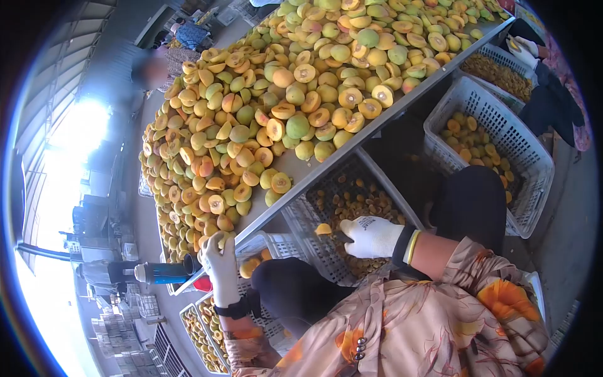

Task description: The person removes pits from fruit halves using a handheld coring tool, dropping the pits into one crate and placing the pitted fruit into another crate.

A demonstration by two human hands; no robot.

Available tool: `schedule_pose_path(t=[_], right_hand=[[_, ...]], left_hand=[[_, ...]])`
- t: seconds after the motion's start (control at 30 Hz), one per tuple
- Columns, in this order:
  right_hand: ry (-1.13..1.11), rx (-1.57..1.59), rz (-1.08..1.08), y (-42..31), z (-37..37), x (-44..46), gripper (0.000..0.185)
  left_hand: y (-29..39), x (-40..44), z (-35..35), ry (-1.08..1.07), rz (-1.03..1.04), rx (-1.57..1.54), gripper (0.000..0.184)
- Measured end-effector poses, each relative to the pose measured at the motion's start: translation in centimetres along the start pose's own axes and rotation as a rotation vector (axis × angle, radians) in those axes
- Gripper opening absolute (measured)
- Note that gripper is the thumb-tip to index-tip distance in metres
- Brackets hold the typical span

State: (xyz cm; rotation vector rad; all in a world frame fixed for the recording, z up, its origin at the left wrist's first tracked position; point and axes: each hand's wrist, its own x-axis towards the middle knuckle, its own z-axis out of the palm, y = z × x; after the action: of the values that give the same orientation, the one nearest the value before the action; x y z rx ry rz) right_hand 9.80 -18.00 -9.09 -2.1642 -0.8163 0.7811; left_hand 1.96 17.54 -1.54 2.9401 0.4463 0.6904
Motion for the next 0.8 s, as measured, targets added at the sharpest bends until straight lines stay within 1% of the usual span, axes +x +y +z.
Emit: schedule_pose_path(t=[0.03,0.07,0.1,0.17,0.23,0.3,0.33,0.43,0.47,0.57,0.6,0.7,0.73,0.77,0.8], right_hand=[[0.009,0.021,-0.008,-0.7,0.0,-0.1,0.03],[0.081,0.022,-0.123,-0.9,0.0,-0.5,0.029],[0.059,-0.049,-0.067,-0.4,0.2,-0.3,0.029],[0.016,-0.187,0.044,0.9,1.1,0.4,0.027],[0.001,-0.217,0.065,1.8,1.1,0.7,0.027],[-0.022,-0.241,0.106,2.1,0.5,-0.1,0.028],[-0.041,-0.19,0.144,1.6,0.0,0.1,0.03],[0.04,0.015,0.142,0.0,-1.7,-0.9,0.032],[0.072,0.112,0.117,0.5,-1.5,-0.9,0.036],[0.18,0.258,0.015,-0.2,-1.6,-1.4,0.041],[0.281,0.251,-0.038,-0.1,-0.8,-1.1,0.043],[0.416,0.329,-0.177,-2.3,-0.8,-1.1,0.038],[0.456,0.315,-0.276,-2.6,-0.6,-0.7,0.035],[0.461,0.287,-0.302,-3.5,-0.7,-0.9,0.034],[0.465,0.259,-0.327,-4.7,-0.9,-1.3,0.034]], left_hand=[[1.5,1.7,1.4,-0.002,0.012,-0.103,0.034],[3.3,3.4,2.6,-0.107,-0.008,-0.118,0.037],[4.5,5.0,4.7,-0.137,0.029,-0.118,0.042],[6.6,7.7,8.7,-0.276,0.125,-0.107,0.053],[8.8,9.4,11.8,-0.437,0.125,0.11,0.054],[9.9,9.8,13.1,-0.424,0.162,0.141,0.052],[10.3,9.9,13.7,-0.417,0.172,0.155,0.051],[9.8,10.2,14.3,-0.469,0.182,0.078,0.043],[9.6,10.1,14.3,-0.458,0.135,-0.012,0.04],[9.0,9.1,14.1,-0.24,0.096,-0.14,0.038],[8.6,8.4,14.0,-0.207,0.064,-0.29,0.036],[11.3,5.5,9.7,-0.142,-0.231,-0.929,0.039],[11.6,4.5,8.6,-0.276,-0.302,-1.391,0.035],[13.6,3.2,5.4,-0.361,-0.443,-1.633,0.031],[14.5,1.9,4.1,-0.358,-0.412,-1.712,0.033]])
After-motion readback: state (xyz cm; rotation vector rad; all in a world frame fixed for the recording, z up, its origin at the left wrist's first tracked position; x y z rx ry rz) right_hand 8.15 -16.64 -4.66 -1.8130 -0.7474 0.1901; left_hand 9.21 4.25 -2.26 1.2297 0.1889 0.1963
